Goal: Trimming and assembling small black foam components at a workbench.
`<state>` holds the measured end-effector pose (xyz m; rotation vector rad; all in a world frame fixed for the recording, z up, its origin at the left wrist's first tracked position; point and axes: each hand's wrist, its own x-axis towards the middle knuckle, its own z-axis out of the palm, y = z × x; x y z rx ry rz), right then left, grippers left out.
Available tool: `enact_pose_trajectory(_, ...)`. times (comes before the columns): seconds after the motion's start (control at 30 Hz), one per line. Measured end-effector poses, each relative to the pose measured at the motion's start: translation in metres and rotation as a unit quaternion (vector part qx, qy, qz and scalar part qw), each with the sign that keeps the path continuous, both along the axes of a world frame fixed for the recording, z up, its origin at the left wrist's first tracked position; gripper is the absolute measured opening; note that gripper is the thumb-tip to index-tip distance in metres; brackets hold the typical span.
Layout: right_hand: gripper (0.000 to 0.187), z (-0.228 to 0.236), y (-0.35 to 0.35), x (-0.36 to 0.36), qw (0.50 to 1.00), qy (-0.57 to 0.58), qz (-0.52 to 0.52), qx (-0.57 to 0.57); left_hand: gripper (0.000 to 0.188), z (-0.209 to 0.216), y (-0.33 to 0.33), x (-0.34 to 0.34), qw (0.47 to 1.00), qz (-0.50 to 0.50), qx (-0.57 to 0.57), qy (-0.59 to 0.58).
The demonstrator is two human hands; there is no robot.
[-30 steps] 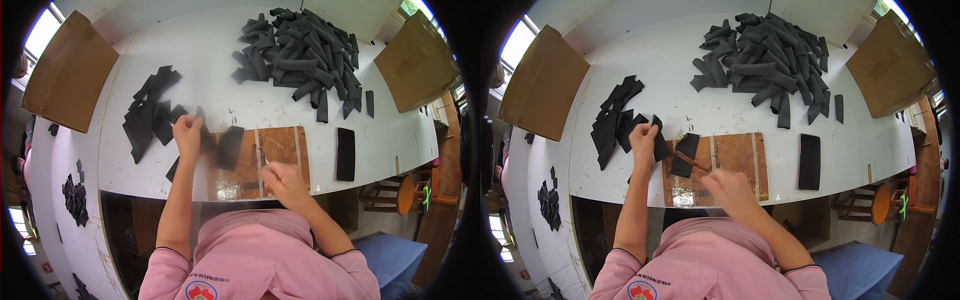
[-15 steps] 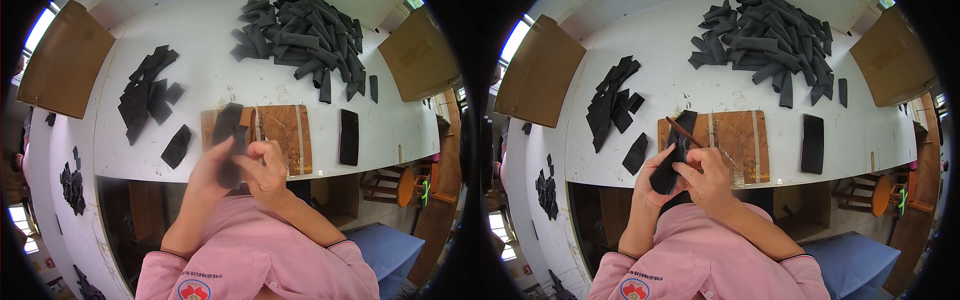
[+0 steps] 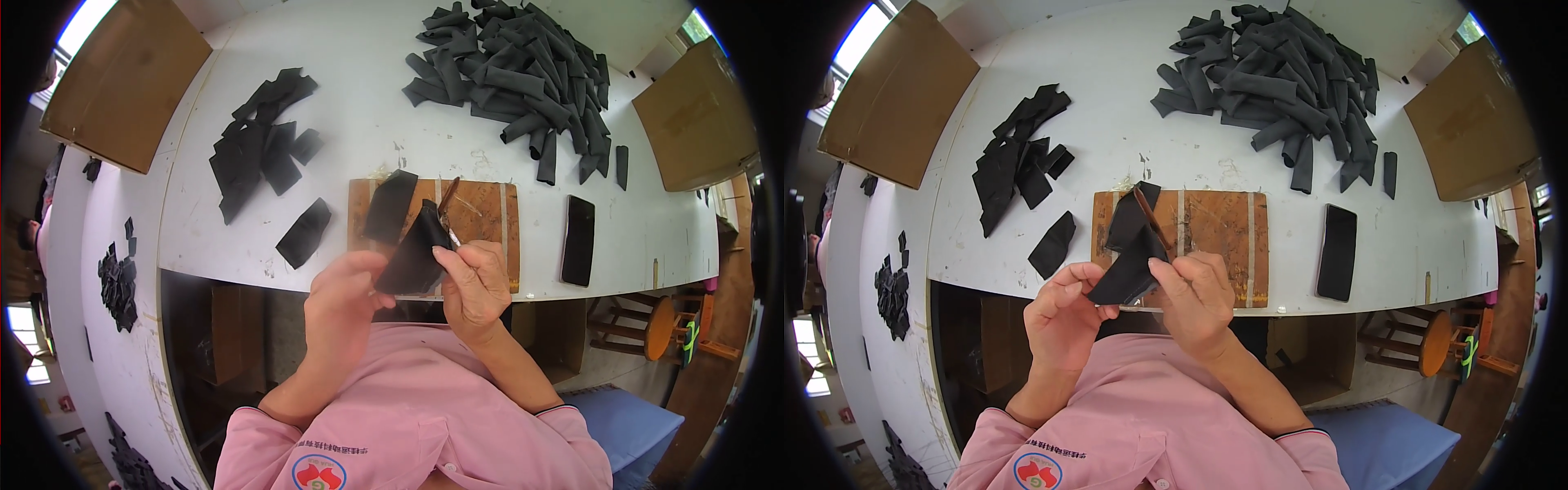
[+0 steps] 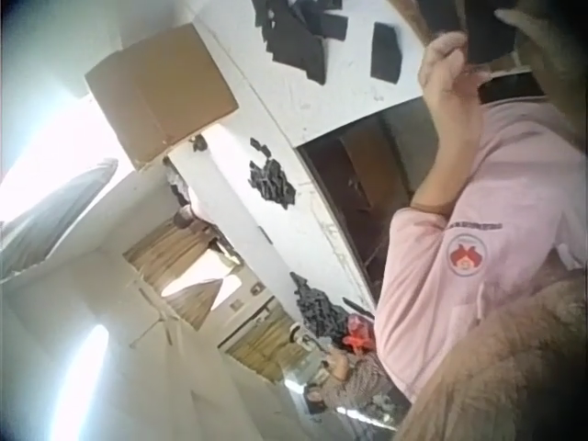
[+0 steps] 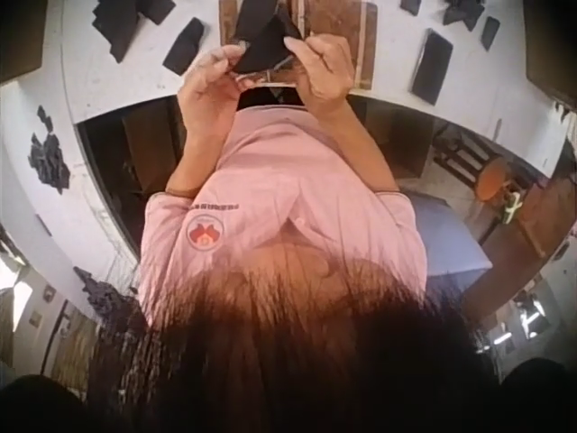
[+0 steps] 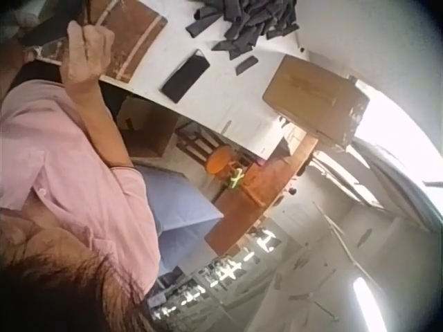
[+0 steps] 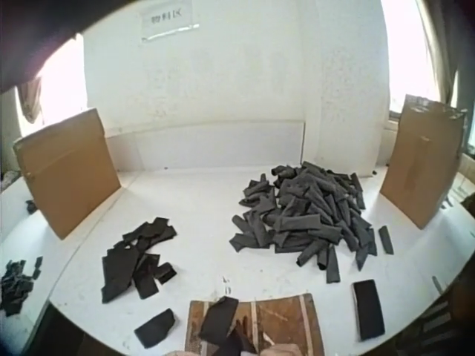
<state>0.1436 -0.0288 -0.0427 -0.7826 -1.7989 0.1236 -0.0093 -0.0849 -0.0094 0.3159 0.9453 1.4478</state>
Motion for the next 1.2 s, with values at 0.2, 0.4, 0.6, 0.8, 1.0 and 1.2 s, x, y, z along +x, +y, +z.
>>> enact_pose_trajectory(0.2, 0.041, 0.001, 0.002, -0.003, 1.0, -0.006, -0.006, -0.005, 0.024, 0.007, -0.008, -0.003, 0.996, -0.041, -0.048, -0.068)
enact_pose_trajectory(0.4, 0.038, -0.005, -0.004, -0.003, 0.999, -0.037, 0.028, -0.012, 0.011, 0.003, -0.003, -0.006, 0.995, -0.045, -0.068, -0.064)
enact_pose_trajectory(0.6, 0.031, -0.01, -0.016, -0.007, 0.988, -0.07, 0.099, -0.1, 0.011, -0.01, -0.001, -0.003, 0.986, -0.006, -0.008, 0.165)
enact_pose_trajectory(0.8, 0.033, 0.036, -0.013, 0.004, 0.945, -0.049, 0.125, -0.3, 0.006, -0.009, -0.005, -0.003, 0.957, 0.003, 0.055, 0.283)
enact_pose_trajectory(1.0, 0.021, 0.028, -0.009, -0.012, 0.932, -0.003, 0.175, -0.316, 0.008, -0.005, -0.001, 0.002, 0.861, -0.054, 0.13, 0.49)
enact_pose_trajectory(1.2, 0.021, 0.012, -0.006, -0.03, 0.982, -0.116, 0.058, -0.136, 0.012, -0.014, 0.009, 0.015, 0.927, 0.09, -0.019, 0.363)
